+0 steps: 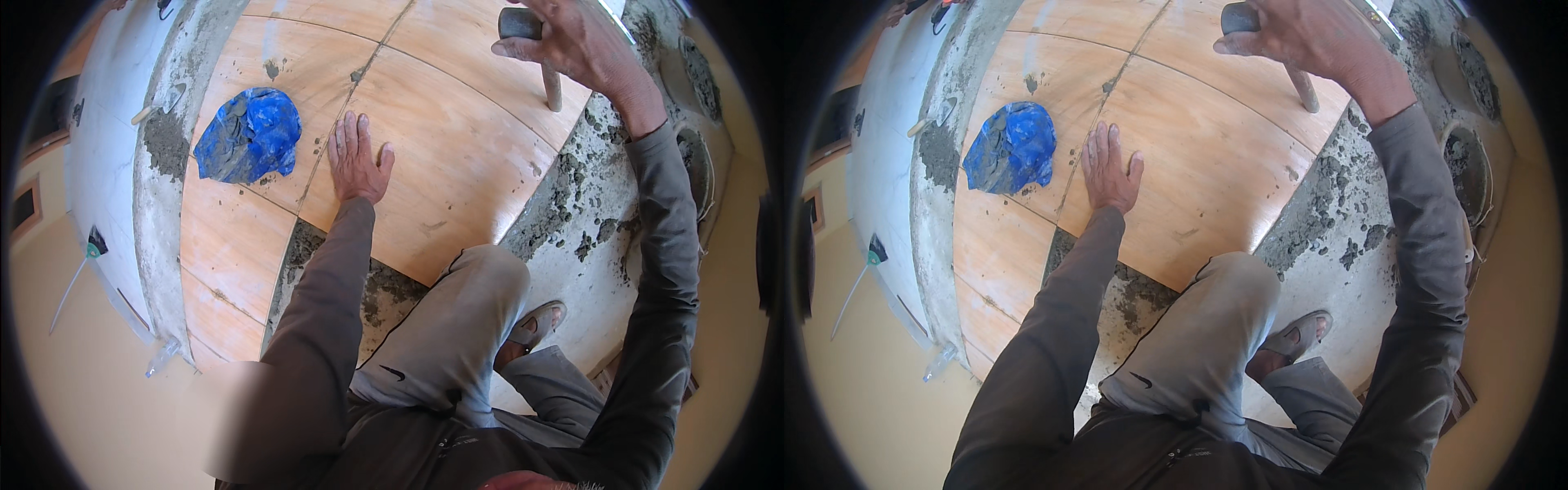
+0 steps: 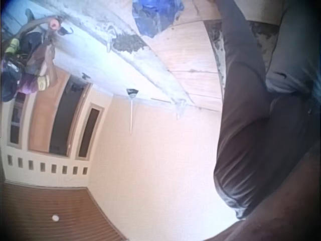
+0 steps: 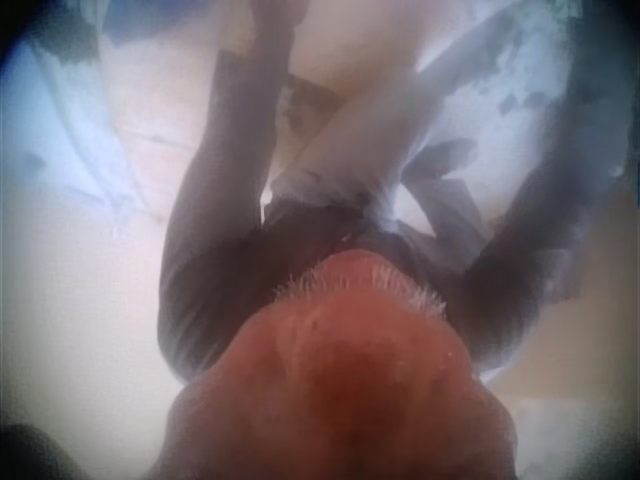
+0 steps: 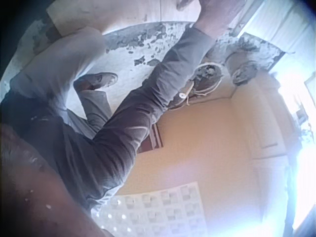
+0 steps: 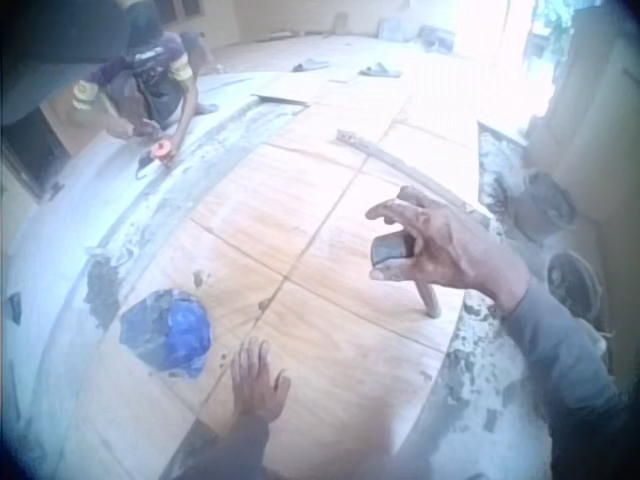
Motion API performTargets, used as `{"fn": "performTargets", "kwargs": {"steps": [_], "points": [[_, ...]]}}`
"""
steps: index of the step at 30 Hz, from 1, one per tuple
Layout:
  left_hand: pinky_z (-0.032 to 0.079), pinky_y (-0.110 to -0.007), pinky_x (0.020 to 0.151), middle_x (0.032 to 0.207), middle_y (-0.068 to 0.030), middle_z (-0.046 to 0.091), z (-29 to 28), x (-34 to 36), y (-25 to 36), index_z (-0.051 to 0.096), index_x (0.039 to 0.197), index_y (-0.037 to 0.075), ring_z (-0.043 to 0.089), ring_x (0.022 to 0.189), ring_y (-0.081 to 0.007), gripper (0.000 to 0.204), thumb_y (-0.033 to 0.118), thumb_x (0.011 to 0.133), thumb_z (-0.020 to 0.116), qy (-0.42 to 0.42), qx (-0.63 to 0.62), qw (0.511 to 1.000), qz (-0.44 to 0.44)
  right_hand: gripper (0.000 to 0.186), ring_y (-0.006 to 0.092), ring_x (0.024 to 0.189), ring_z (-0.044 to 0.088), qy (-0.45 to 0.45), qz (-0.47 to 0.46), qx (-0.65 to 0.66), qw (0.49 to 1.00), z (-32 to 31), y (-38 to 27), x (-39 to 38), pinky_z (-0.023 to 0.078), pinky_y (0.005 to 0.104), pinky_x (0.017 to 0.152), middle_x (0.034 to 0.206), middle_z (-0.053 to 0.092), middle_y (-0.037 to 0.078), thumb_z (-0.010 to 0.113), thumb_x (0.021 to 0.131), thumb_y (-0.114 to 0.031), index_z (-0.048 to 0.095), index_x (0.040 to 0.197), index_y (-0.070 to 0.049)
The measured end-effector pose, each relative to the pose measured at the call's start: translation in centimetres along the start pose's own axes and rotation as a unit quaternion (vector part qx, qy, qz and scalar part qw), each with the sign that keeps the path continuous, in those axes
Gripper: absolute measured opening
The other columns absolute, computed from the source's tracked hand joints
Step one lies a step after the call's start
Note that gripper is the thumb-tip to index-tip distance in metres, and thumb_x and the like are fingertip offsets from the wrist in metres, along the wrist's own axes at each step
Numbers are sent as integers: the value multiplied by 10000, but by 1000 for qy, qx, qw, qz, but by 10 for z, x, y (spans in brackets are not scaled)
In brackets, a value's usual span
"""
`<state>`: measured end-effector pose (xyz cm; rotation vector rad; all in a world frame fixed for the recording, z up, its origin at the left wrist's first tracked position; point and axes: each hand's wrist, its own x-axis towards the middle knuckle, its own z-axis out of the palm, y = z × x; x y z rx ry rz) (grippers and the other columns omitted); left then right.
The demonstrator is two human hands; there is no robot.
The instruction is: The person spreads cement on the back of a tile using a trowel, places the tile onto a cemented floor section, and taps it into place with a rubber mallet. They then wipe the tile surface with a cloth and use a level to check alignment before spreading more cement for the next tile.
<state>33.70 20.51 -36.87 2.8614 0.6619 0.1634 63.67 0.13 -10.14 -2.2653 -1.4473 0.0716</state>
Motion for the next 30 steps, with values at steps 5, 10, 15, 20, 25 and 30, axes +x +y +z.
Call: {"fn": "performTargets", "kwargs": {"steps": [5, 10, 15, 20, 25, 30], "points": [[114, -508, 1290, 1691, -195, 261, -2, 3, 3, 316, 1613, 63, 213, 1568, -374, 763, 457, 1003, 550, -1, -14, 1000, 0, 671, 248, 1069, 667, 263, 150, 171, 938, 54, 52, -15, 541, 367, 919, 1172, 661, 168, 884, 811, -365, 606, 1325, -34], [126, -511, 1287, 1688, -193, 269, -3, 5, 7, 323, 1609, 64, 227, 1561, -377, 750, 448, 1005, 548, -4, -36, 999, 1, 518, 310, 935, 710, 166, 164, 188, 954, 139, 120, -4, 545, 430, 854, 1029, 722, 147, 778, 929, -325, 592, 1338, -68], [141, -515, 1283, 1675, -199, 291, 4, 10, 3, 354, 1590, 55, 251, 1549, -388, 698, 427, 1026, 530, 17, -27, 999, 10, 394, 340, 779, 694, 60, 180, 130, 973, 199, 120, -17, 539, 441, 749, 852, 679, 188, 621, 1012, -342, 587, 1236, -20], [155, -521, 1280, 1657, -213, 317, -7, 0, -4, 372, 1577, 48, 265, 1541, -393, 685, 419, 1024, 532, 17, -29, 999, 1, 487, 217, 614, 658, 98, 227, 333, 910, 129, -43, -11, 536, 374, 604, 722, 616, 89, 647, 1024, -429, 554, 1291, -32], [151, -522, 1281, 1656, -213, 317, -3, 7, 7, 370, 1579, 51, 264, 1541, -392, 691, 408, 1013, 544, 16, -50, 999, 8, 324, 471, 738, 680, -58, 184, 35, 981, 205, -17, -37, 524, 537, 638, 803, 678, 262, 592, 1058, -336, 523, 1102, -23], [155, -522, 1280, 1658, -206, 317, -5, 2, -1, 370, 1579, 53, 263, 1542, -391, 691, 398, 1009, 552, 16, -23, 1000, 0, 312, 495, 777, 668, 49, 194, 228, 953, 155, -63, -5, 517, 539, 685, 812, 675, 271, 577, 1066, -312, 517, 1111, -9]]}}
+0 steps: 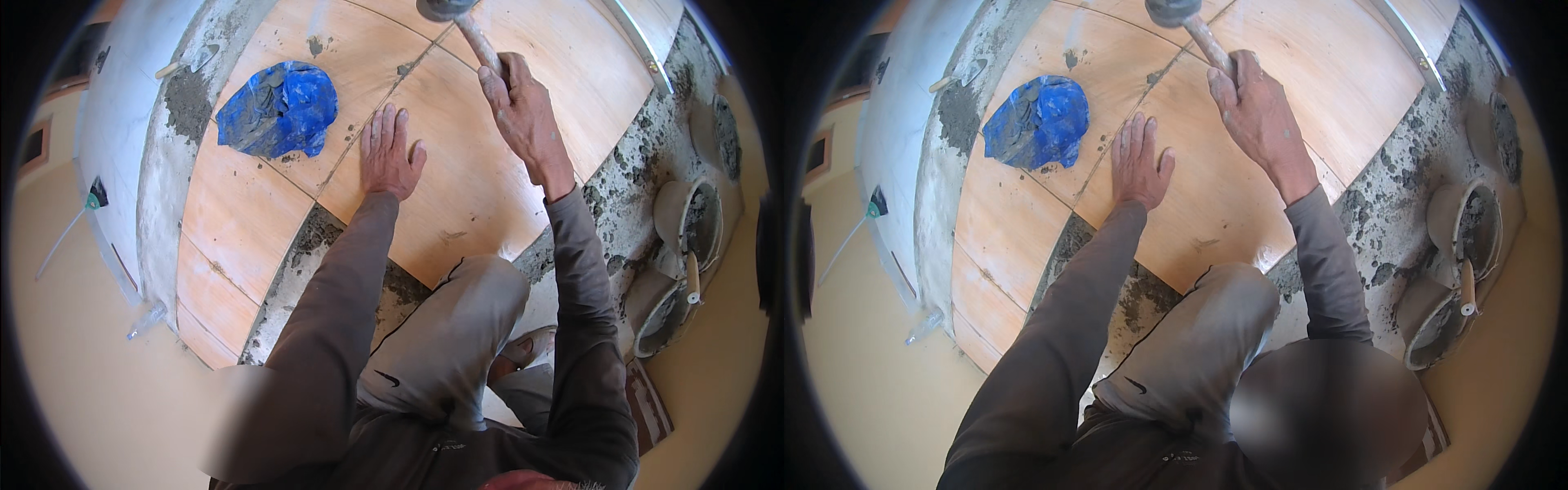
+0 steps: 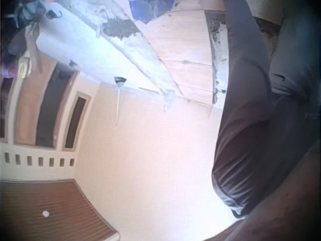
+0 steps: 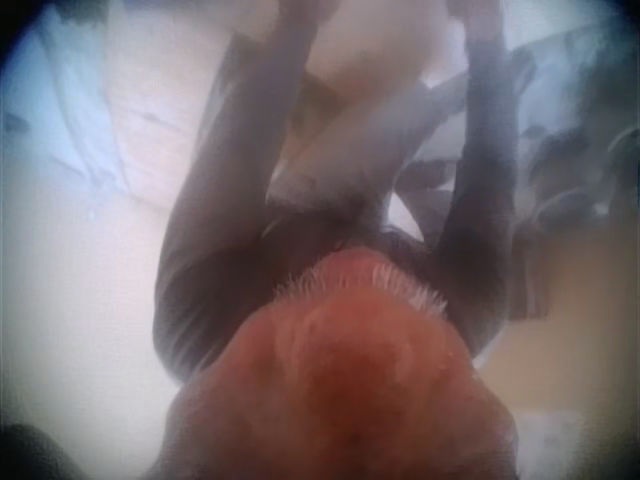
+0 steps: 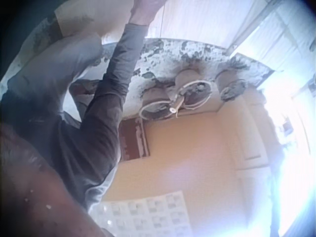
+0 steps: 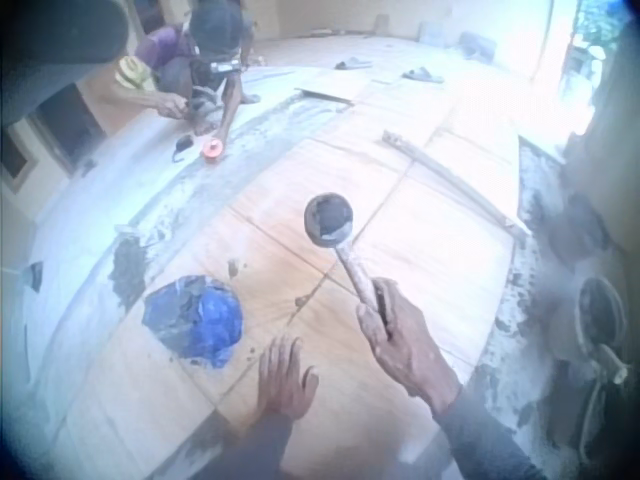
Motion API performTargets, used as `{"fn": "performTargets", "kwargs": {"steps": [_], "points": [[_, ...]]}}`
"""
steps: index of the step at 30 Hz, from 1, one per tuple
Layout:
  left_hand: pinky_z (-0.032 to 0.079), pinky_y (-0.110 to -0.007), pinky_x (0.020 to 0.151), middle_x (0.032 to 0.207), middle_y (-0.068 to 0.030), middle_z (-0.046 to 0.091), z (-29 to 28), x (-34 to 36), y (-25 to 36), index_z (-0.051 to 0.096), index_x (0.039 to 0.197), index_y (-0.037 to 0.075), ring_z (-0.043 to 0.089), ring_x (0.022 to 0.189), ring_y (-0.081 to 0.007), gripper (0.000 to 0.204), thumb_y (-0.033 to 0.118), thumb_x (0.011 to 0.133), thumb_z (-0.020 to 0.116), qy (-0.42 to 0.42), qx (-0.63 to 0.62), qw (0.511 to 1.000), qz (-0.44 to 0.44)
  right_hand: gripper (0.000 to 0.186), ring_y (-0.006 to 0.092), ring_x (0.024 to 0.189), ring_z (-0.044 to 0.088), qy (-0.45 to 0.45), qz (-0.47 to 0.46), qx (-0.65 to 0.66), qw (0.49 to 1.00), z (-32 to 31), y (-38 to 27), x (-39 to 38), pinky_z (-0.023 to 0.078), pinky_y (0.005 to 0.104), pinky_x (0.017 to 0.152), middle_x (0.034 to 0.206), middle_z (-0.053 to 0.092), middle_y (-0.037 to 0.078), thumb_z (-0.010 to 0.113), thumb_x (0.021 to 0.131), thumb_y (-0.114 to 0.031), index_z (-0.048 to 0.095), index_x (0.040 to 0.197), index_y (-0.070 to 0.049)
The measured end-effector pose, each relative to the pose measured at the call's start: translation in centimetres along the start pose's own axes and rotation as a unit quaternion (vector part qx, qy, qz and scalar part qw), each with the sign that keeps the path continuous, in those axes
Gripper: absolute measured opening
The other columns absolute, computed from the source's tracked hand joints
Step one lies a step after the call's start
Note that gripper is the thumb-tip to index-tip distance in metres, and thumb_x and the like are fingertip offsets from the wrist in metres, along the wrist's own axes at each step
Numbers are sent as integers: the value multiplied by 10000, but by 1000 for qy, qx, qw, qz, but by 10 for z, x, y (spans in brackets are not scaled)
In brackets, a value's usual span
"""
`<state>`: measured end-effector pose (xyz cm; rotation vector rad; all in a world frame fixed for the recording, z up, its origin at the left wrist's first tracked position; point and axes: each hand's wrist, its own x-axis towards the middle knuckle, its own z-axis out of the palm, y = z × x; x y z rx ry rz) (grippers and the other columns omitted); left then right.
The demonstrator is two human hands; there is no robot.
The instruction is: The person spreads cement on the back of a tile using a trowel, places the tile onto a cemented floor section, and taps it into place with a rubber mallet. They then wipe the tile surface with a cloth and use a level to check alignment before spreading more cement for the next tile.
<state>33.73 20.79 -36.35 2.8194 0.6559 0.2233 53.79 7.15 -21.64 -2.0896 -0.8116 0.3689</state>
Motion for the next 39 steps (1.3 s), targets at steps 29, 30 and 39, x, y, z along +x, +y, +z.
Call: {"fn": "performTargets", "kwargs": {"steps": [29, 30, 39], "points": [[175, -520, 1277, 1654, -194, 326, 2, -2, 5, 382, 1569, 51, 270, 1536, -391, 699, 383, 990, 587, 14, -14, 1000, -8, 422, 503, 691, 651, -51, 62, -86, 993, 37, 30, -40, 504, 573, 606, 713, 638, 304, 557, 1070, -411, 505, 1002, 2], [174, -520, 1277, 1653, -195, 327, 3, -1, 1, 383, 1569, 51, 272, 1535, -392, 698, 385, 990, 586, 20, -11, 1000, -5, 439, 504, 713, 661, -55, 59, -91, 993, 29, 14, -38, 513, 570, 619, 728, 651, 303, 558, 1066, -423, 525, 1014, 11], [158, -508, 1285, 1663, -180, 321, 6, 1, 1, 368, 1586, 70, 257, 1547, -376, 706, 404, 997, 567, 9, -7, 1000, -11, 431, 483, 727, 658, -73, 33, -113, 990, 19, 31, -26, 502, 540, 634, 758, 646, 295, 534, 1080, -432, 519, 1039, -3]]}}
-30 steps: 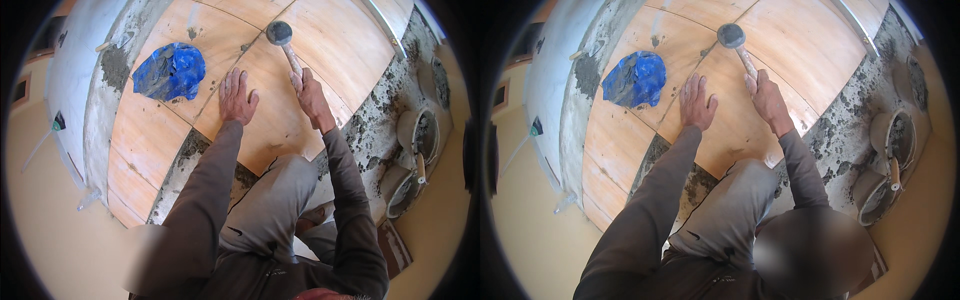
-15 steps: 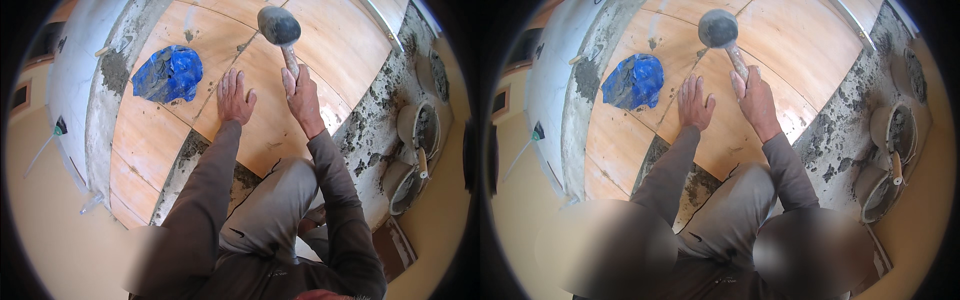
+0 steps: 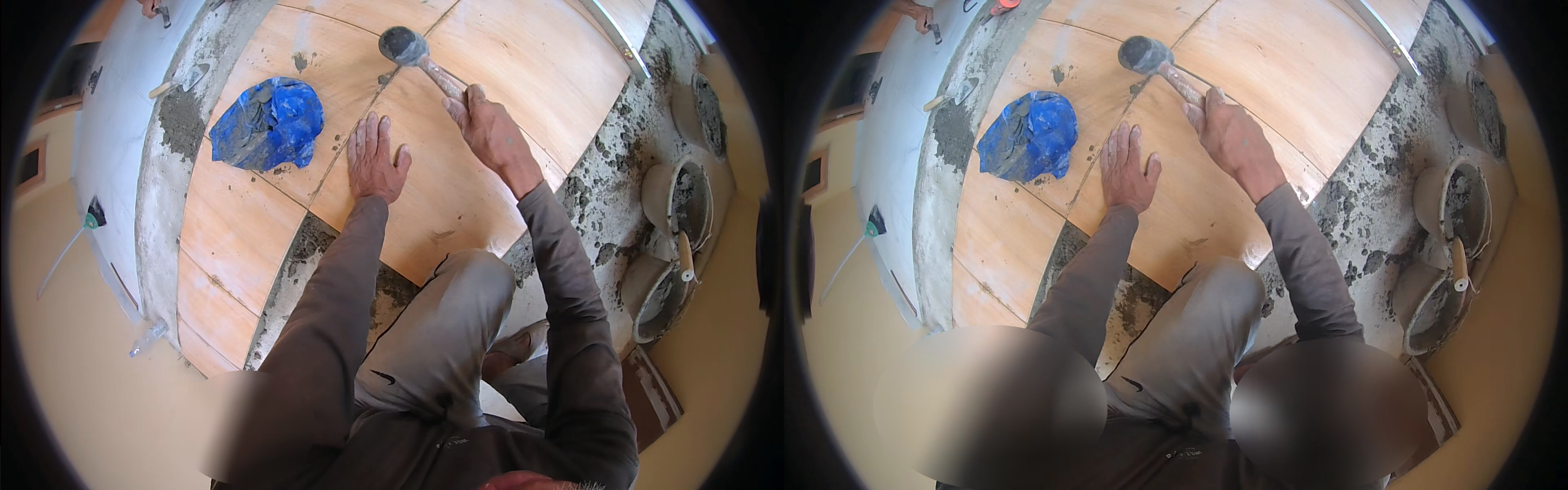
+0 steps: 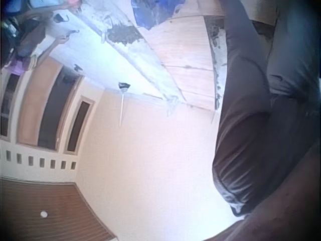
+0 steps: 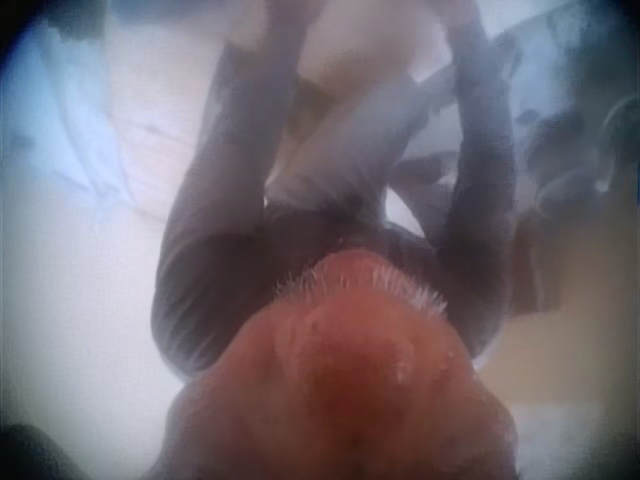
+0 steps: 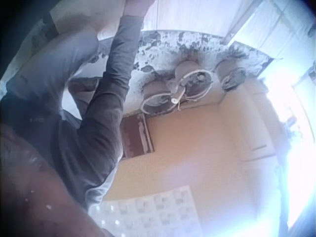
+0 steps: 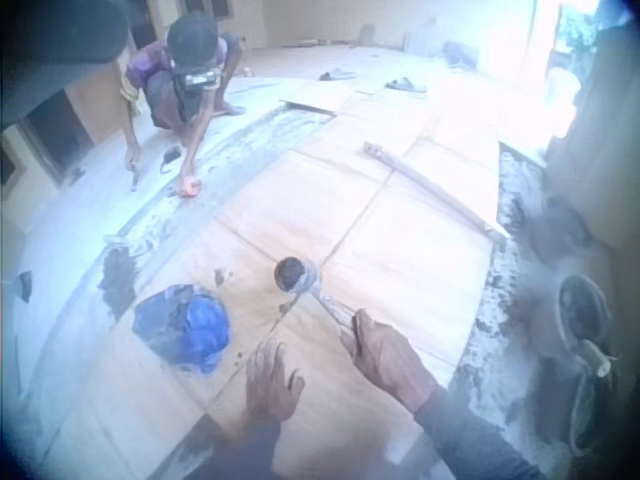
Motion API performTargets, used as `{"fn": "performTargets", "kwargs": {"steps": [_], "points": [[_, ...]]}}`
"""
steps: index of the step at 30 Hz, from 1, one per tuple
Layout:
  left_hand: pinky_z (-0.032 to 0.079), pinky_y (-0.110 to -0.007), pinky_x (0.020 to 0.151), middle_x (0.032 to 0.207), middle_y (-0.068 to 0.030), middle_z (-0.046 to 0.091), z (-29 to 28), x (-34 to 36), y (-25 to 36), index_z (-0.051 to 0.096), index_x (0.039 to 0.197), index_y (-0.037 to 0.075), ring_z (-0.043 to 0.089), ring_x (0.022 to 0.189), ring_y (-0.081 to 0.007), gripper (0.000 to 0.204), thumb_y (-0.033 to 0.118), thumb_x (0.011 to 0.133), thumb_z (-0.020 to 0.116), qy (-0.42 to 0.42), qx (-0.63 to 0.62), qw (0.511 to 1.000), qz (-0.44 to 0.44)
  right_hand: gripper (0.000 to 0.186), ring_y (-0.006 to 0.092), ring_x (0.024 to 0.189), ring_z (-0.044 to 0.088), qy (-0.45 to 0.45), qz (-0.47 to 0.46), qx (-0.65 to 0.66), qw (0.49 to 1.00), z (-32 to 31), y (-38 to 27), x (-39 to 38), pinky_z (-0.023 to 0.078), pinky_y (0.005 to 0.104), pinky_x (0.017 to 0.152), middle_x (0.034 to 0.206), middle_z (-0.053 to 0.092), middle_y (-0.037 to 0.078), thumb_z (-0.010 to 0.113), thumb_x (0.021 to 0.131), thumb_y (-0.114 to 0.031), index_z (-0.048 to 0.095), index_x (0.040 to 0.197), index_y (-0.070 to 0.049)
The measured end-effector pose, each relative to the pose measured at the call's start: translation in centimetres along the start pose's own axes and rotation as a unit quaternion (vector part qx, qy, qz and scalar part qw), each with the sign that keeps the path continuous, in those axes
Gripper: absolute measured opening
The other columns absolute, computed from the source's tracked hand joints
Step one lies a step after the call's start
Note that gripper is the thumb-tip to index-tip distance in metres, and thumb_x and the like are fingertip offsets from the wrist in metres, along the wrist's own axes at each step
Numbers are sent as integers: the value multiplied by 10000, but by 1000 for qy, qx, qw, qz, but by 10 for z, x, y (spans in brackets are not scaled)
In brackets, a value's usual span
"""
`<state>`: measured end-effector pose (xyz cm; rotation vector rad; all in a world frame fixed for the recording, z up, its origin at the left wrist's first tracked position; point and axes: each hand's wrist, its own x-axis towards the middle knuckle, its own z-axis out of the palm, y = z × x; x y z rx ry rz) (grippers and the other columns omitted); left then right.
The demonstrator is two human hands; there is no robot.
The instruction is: The person spreads cement on the back of a tile using a trowel, places the tile onto a cemented floor section, and taps it into place with a rubber mallet. They then wipe the tile surface with a cloth and use a level to check alignment before spreading more cement for the next tile.
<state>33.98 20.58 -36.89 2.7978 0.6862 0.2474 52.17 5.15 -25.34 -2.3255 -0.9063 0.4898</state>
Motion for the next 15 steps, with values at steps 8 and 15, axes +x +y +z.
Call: {"fn": "performTargets", "kwargs": {"steps": [8, 15], "points": [[144, -497, 1289, 1667, -176, 319, 4, -1, 7, 359, 1596, 85, 249, 1555, -359, 683, 422, 1028, 531, -3, 6, 1000, 6, 355, 378, 646, 690, -14, -110, -285, 952, -122, 116, -33, 536, 488, 562, 709, 668, 211, 564, 1066, -412, 570, 1024, -59], [168, -497, 1284, 1663, -173, 325, -1, 1, 5, 379, 1585, 83, 256, 1552, -349, 664, 414, 1032, 539, 10, 15, 1000, 11, 318, 379, 596, 658, 40, -94, -284, 953, -160, 109, -72, 522, 487, 541, 665, 634, 174, 584, 1064, -380, 571, 1076, -63]]}}
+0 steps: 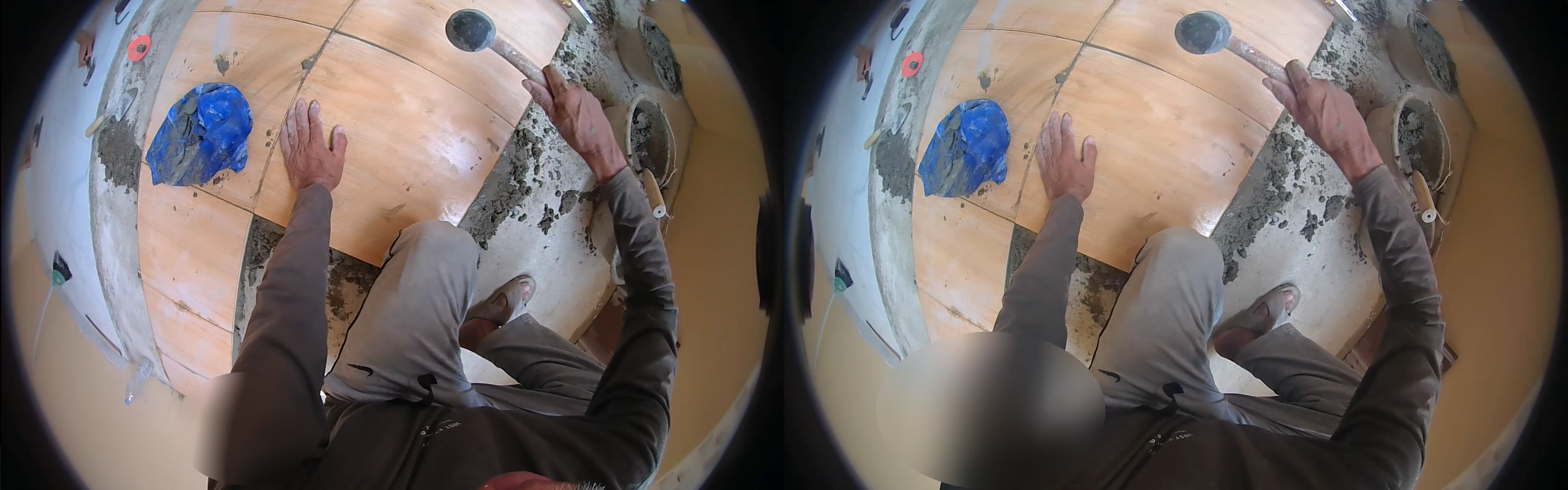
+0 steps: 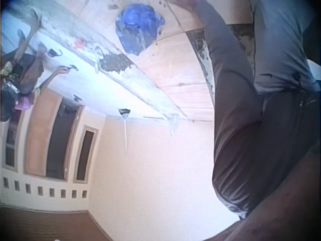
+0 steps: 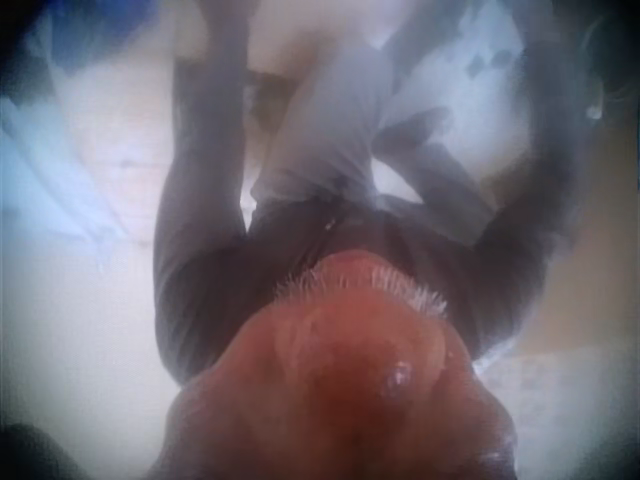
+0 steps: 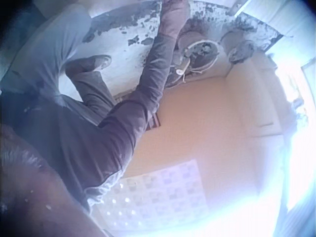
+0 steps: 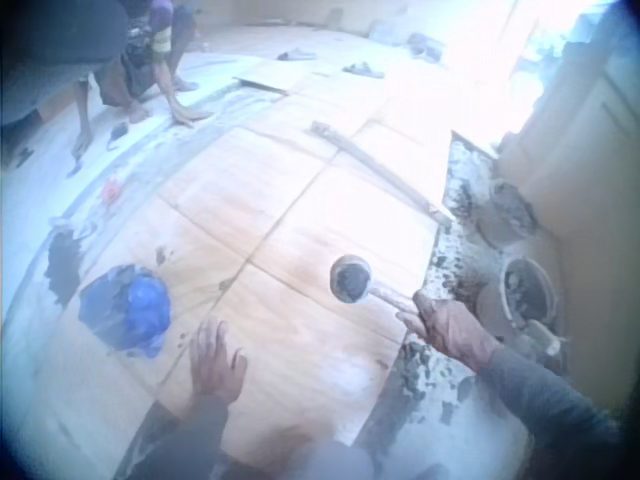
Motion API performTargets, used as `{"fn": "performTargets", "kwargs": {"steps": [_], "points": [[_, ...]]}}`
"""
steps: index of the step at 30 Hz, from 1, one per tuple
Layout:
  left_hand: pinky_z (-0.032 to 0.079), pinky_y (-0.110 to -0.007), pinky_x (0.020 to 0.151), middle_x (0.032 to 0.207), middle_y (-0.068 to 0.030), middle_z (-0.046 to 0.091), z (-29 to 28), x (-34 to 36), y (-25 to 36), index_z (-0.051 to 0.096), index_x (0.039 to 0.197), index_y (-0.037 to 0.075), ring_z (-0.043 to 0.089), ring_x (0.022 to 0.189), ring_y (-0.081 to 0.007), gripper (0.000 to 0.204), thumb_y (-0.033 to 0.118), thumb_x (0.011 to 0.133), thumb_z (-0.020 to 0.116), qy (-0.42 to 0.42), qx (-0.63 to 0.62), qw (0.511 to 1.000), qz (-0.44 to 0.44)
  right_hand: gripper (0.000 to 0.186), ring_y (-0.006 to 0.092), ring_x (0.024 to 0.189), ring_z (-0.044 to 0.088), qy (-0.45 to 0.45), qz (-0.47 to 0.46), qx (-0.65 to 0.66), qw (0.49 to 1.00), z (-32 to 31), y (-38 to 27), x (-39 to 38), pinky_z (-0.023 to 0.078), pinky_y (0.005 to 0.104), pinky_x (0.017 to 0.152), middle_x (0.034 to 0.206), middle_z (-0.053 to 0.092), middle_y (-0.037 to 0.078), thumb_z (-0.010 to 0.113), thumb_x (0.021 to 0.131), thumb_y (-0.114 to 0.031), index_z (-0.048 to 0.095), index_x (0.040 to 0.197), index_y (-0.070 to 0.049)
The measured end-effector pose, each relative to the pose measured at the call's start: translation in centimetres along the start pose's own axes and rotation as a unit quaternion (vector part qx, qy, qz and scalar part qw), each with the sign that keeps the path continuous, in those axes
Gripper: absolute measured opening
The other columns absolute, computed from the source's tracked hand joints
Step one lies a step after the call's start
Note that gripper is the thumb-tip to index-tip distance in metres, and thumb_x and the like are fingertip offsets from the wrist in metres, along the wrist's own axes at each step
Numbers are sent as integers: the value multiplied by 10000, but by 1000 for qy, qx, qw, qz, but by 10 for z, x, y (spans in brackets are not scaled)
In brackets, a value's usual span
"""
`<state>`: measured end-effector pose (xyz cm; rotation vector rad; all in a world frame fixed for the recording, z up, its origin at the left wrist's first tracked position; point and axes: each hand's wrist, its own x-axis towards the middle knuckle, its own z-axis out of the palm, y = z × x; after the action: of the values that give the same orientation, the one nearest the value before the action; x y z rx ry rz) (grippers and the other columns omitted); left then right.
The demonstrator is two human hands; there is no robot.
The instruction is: The person spreads cement on the back of a tile using a trowel, places the tile onto a cemented floor section, and taps it into place with a rubber mallet. They then wipe the tile surface with a cloth and use a level to check alignment before spreading more cement for the next tile.
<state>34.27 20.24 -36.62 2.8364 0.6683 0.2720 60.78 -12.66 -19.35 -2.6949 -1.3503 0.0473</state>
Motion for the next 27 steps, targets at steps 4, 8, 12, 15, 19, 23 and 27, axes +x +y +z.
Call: {"fn": "performTargets", "kwargs": {"steps": [4, 8, 12, 15, 19, 23, 27], "points": [[155, -498, 1287, 1667, -182, 317, 6, 2, 3, 381, 1581, 79, 256, 1554, -350, 691, 436, 1013, 547, -2, -2, 1000, 9, 355, 429, 638, 650, -51, 48, -31, 997, 31, 27, -24, 505, 519, 590, 678, 632, 203, 605, 1056, -378, 525, 1031, -34], [151, -503, 1287, 1664, -179, 326, 4, -1, -1, 384, 1578, 74, 260, 1552, -353, 697, 434, 1006, 556, -1, -3, 1000, 4, 357, 356, 651, 642, -23, 111, 142, 983, 20, 18, 8, 509, 480, 644, 742, 643, 214, 596, 1067, -363, 522, 1045, -13], [148, -502, 1288, 1667, -171, 326, 4, -2, -8, 384, 1580, 75, 258, 1554, -351, 703, 439, 1003, 552, -3, 12, 1000, -4, 411, 359, 697, 656, 20, 145, 328, 933, -3, -82, 72, 509, 483, 673, 787, 641, 228, 530, 1088, -443, 517, 1119, -33], [156, -500, 1288, 1666, -183, 320, 6, 0, -2, 379, 1586, 70, 254, 1553, -361, 686, 421, 1019, 538, -3, -5, 1000, 1, 405, 383, 701, 694, 87, 53, 240, 965, 30, -90, 105, 523, 510, 650, 752, 667, 213, 535, 1078, -453, 534, 1150, -55], [153, -501, 1286, 1670, -182, 313, 3, 3, 5, 376, 1588, 71, 243, 1558, -362, 697, 426, 1012, 543, -18, -24, 1000, -6, 350, 345, 682, 714, -54, -13, -39, 998, 53, -59, 138, 565, 492, 648, 719, 692, 172, 538, 1075, -411, 574, 1173, -77], [156, -502, 1284, 1670, -185, 312, 0, -5, -6, 379, 1586, 71, 246, 1557, -363, 698, 426, 1009, 547, -14, -17, 1000, -18, 360, 337, 621, 684, 168, -191, 44, 966, 2, -90, 169, 550, 488, 594, 730, 686, 172, 535, 1083, -408, 636, 1222, -92], [159, -503, 1284, 1662, -189, 326, 0, 2, 1, 387, 1580, 69, 257, 1550, -369, 694, 420, 1005, 556, -9, -31, 999, -12, 377, 336, 686, 717, 65, -140, 40, 987, 14, -86, 182, 574, 477, 624, 780, 717, 159, 533, 1074, -435, 641, 1150, -83]]}}
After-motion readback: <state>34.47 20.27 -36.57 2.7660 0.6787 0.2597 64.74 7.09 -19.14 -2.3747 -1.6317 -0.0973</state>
